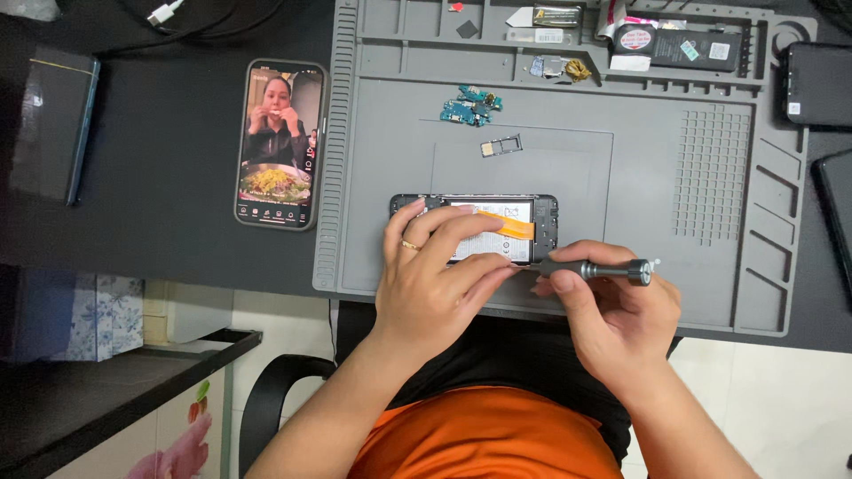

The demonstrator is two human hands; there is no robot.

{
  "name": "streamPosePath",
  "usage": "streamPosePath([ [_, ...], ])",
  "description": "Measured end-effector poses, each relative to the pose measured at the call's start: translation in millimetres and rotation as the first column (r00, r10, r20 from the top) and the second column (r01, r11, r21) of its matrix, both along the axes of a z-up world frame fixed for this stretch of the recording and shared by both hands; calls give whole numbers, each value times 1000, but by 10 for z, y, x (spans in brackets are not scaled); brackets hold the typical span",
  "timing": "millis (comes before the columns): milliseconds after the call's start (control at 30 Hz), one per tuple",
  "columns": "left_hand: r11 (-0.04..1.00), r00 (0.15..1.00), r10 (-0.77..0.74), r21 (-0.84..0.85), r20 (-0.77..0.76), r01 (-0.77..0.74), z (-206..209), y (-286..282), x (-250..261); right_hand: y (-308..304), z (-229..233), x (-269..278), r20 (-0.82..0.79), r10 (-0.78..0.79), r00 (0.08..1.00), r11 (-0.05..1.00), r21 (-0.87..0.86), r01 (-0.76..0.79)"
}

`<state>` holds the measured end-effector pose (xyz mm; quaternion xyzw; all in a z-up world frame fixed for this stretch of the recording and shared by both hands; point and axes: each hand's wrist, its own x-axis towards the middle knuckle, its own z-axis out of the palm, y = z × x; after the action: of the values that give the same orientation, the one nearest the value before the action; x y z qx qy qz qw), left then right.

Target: The person uses a screwdriver to remove screws from the back of a disassembled smartphone. They then use a prying tool to carefully lift and separate the back cover from the phone's frame while a video plays on a nearby phone.

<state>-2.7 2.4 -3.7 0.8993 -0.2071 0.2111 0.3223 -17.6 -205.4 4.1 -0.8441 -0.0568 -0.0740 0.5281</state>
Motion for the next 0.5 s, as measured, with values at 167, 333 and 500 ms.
streamPosePath([
  [167,1000,1000,13,2,4,-13,-8,-6,-4,6,11,10,29,35,999,999,-34,-34],
  [333,1000,1000,7,-1,16,-7,-9,1,-2,1,-4,0,24,35,999,998,-54,-34],
  [500,1000,997,5,21,82,-6,2,-4,12,-60,78,50,-70,50,996,997,65,-45],
])
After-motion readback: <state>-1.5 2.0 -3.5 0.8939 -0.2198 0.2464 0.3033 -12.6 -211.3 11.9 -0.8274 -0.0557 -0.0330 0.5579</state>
